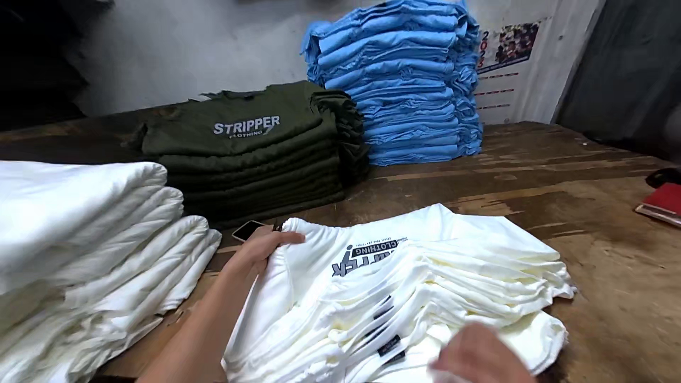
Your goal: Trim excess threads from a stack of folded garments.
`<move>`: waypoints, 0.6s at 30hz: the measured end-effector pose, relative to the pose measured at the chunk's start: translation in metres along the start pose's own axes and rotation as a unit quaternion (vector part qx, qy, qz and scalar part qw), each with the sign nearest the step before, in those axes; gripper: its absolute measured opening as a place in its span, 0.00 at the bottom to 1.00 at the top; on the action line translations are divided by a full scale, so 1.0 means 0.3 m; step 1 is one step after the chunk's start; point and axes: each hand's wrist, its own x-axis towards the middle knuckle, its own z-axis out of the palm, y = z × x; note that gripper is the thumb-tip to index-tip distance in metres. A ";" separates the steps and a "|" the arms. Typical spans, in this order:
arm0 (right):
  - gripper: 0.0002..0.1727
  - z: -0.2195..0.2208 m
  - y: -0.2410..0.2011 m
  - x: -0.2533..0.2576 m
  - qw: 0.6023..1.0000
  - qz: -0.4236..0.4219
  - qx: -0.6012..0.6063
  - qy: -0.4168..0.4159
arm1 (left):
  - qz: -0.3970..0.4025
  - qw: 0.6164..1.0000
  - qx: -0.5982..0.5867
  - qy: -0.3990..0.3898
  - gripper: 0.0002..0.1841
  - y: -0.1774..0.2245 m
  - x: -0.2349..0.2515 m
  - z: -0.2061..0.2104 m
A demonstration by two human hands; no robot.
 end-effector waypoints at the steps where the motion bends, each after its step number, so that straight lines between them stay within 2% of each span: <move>1: 0.14 -0.053 0.079 0.078 0.998 0.024 -0.046 0.026 | 0.070 0.997 -0.021 0.000 0.16 0.061 -0.068 0.013; 3: 0.24 -0.148 0.273 0.251 0.986 0.112 -0.119 0.034 | 0.236 0.967 -0.082 -0.046 0.16 0.160 -0.207 0.012; 5: 0.41 -0.237 0.441 0.414 0.955 0.295 -0.033 0.006 | 0.398 0.904 -0.116 -0.105 0.16 0.235 -0.300 -0.012; 6: 0.47 -0.265 0.515 0.466 0.922 0.385 0.049 0.014 | 0.467 0.865 -0.121 -0.136 0.16 0.271 -0.321 -0.030; 7: 0.48 -0.282 0.570 0.491 0.885 0.448 0.125 0.018 | 0.525 0.825 -0.127 -0.165 0.17 0.303 -0.330 -0.045; 8: 0.42 -0.277 0.611 0.495 0.859 0.478 0.182 0.014 | 0.566 0.791 -0.136 -0.187 0.18 0.330 -0.329 -0.056; 9: 0.32 -0.253 0.643 0.481 0.846 0.483 0.224 0.005 | 0.588 0.768 -0.146 -0.207 0.18 0.347 -0.317 -0.069; 10: 0.24 -0.225 0.666 0.460 0.839 0.479 0.260 0.005 | 0.588 0.767 -0.155 -0.204 0.16 0.354 -0.303 -0.079; 11: 0.22 -0.210 0.679 0.440 0.840 0.469 0.272 0.017 | 0.564 0.786 -0.182 -0.175 0.11 0.361 -0.307 -0.074; 12: 0.22 -0.219 0.667 0.436 0.851 0.462 0.246 0.043 | 0.520 0.812 -0.220 -0.148 0.07 0.373 -0.309 -0.066; 14: 0.23 -0.297 0.590 0.467 0.879 0.440 0.132 0.129 | 0.399 0.876 -0.270 -0.027 0.06 0.406 -0.316 -0.035; 15: 0.24 -0.350 0.543 0.487 0.888 0.423 0.075 0.166 | 0.352 0.898 -0.263 -0.014 0.04 0.412 -0.300 -0.042; 16: 0.25 -0.404 0.491 0.509 0.896 0.401 0.023 0.189 | 0.315 0.910 -0.267 -0.035 0.08 0.418 -0.277 -0.057; 18: 0.26 -0.488 0.366 0.574 0.905 0.358 -0.058 0.223 | 0.281 0.924 -0.257 -0.028 0.07 0.463 -0.299 -0.011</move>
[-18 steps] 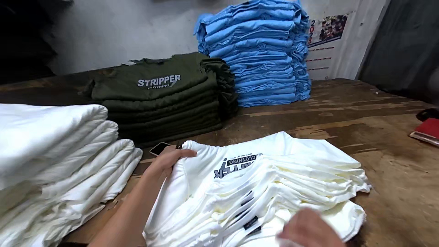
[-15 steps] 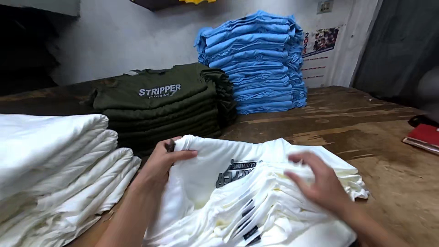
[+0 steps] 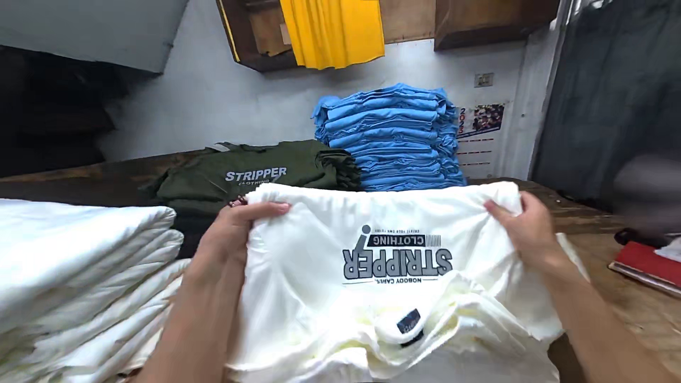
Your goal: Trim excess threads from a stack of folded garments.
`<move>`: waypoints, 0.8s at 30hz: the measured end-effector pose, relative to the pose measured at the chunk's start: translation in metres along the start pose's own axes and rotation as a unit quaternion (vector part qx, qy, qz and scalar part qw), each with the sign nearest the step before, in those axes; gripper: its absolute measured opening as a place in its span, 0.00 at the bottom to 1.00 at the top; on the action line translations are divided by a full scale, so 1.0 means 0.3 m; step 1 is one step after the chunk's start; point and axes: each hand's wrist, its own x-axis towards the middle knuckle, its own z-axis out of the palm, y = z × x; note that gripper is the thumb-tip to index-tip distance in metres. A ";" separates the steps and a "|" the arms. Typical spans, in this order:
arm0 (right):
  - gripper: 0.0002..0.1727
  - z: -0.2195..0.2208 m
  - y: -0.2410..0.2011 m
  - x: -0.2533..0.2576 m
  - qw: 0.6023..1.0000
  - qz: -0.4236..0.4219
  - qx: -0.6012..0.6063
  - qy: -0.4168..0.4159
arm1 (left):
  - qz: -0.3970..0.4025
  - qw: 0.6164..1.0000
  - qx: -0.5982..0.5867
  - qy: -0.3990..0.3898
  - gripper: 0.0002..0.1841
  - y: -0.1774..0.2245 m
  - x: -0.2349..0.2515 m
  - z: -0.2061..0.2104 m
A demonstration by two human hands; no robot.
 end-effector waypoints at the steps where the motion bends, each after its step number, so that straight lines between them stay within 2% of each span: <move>1: 0.27 -0.024 -0.074 -0.014 0.999 -0.016 -0.006 0.029 | -0.003 1.000 -0.004 0.028 0.06 0.013 -0.020 0.058; 3: 0.27 -0.034 -0.186 -0.081 0.996 -0.040 0.013 0.079 | 0.003 0.994 -0.055 0.096 0.05 0.009 -0.079 0.185; 5: 0.28 -0.002 -0.249 -0.176 0.990 -0.082 0.047 0.100 | 0.014 0.983 -0.136 0.126 0.08 -0.022 -0.140 0.330; 8: 0.29 0.146 -0.267 -0.323 0.975 -0.158 0.109 0.116 | -0.008 0.973 -0.216 0.084 0.18 -0.084 -0.201 0.545; 9: 0.33 0.208 -0.243 -0.373 0.972 -0.174 0.102 0.121 | -0.036 0.974 -0.218 0.051 0.17 -0.110 -0.212 0.598; 10: 0.40 0.262 -0.205 -0.415 0.970 -0.188 0.073 0.133 | -0.070 0.977 -0.203 -0.002 0.15 -0.143 -0.215 0.626; 11: 0.49 0.300 -0.154 -0.438 0.968 -0.197 0.035 0.154 | -0.103 0.978 -0.172 -0.064 0.17 -0.184 -0.207 0.625; 12: 0.54 0.320 -0.092 -0.438 0.962 -0.203 0.004 0.180 | -0.123 0.979 -0.119 -0.115 0.21 -0.228 -0.193 0.608; 13: 0.54 0.324 -0.030 -0.420 0.957 -0.204 -0.010 0.205 | -0.111 0.983 -0.038 -0.142 0.21 -0.269 -0.182 0.577; 15: 0.43 0.304 0.049 -0.367 0.953 -0.193 -0.010 0.233 | -0.023 0.980 0.163 -0.110 0.16 -0.346 -0.163 0.503; 18: 0.34 0.261 0.009 -0.321 0.951 -0.194 0.073 0.230 | 0.043 0.933 0.351 -0.068 0.15 -0.390 -0.142 0.387; 21: 0.33 0.224 -0.109 -0.319 0.928 -0.225 0.231 0.186 | 0.111 0.913 0.376 -0.111 0.09 -0.351 -0.108 0.309; 24: 0.31 0.183 -0.201 -0.284 0.909 -0.189 0.359 0.098 | 0.191 0.922 0.306 -0.140 0.17 -0.296 -0.061 0.291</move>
